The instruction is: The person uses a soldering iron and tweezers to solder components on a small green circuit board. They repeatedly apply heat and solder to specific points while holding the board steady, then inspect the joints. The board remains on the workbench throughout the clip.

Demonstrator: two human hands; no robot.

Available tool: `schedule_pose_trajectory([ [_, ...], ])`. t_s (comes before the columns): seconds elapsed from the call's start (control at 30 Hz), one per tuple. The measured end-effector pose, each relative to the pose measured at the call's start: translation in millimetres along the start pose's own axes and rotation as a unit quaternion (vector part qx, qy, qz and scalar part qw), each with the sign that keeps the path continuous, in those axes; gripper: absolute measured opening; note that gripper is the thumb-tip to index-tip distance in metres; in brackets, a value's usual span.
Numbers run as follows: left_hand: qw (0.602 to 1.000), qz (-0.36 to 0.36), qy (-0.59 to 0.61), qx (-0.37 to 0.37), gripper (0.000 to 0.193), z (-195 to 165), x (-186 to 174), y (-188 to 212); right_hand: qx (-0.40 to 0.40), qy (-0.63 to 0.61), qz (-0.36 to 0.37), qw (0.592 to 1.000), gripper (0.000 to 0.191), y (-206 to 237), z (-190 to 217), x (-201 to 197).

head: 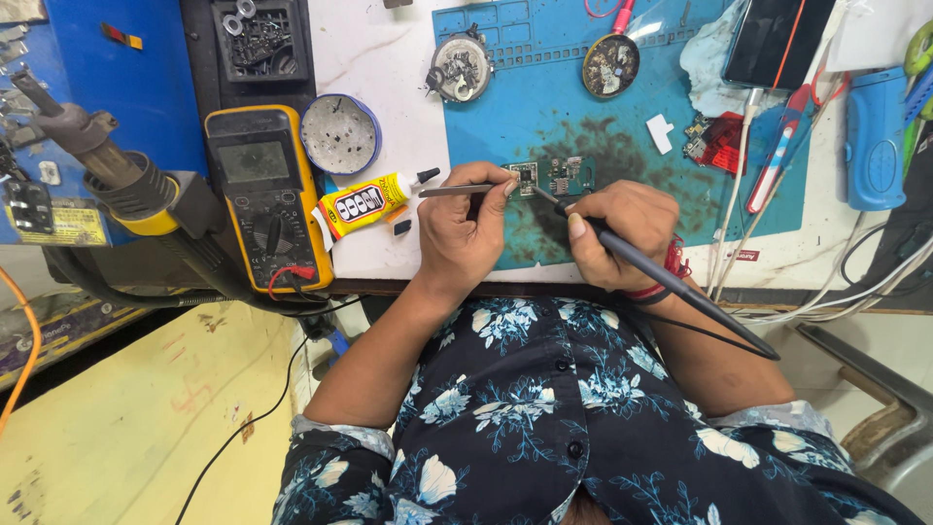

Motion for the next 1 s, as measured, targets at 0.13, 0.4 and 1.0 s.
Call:
schedule_pose_trajectory([
  [0.13,1.0,0.001,0.004,0.014,0.007,-2.2,-0.5,-0.3,-0.007,0.001,0.007,1.0,0.006,0.0,0.6,2.1],
  [0.4,1.0,0.0,0.007,0.005,0.007,-0.7,-0.9,0.6,-0.003,-0.001,0.0,1.0,0.005,0.9,0.0,1.3],
  [1.0,1.0,-0.001,0.002,0.007,0.007,-0.5,-0.2,-0.4,0.006,0.002,-0.01,1.0,0.005,0.8,-1.5,-0.8],
])
Point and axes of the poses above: each hand's wrist, its own y-axis away from the middle knuckle, its own x-axis out of the palm, z = x × y, the point moved 9 cm from there along -y, towards the middle knuckle, and after that the axes turned 5 degrees about -y, right-handed, at the moved point
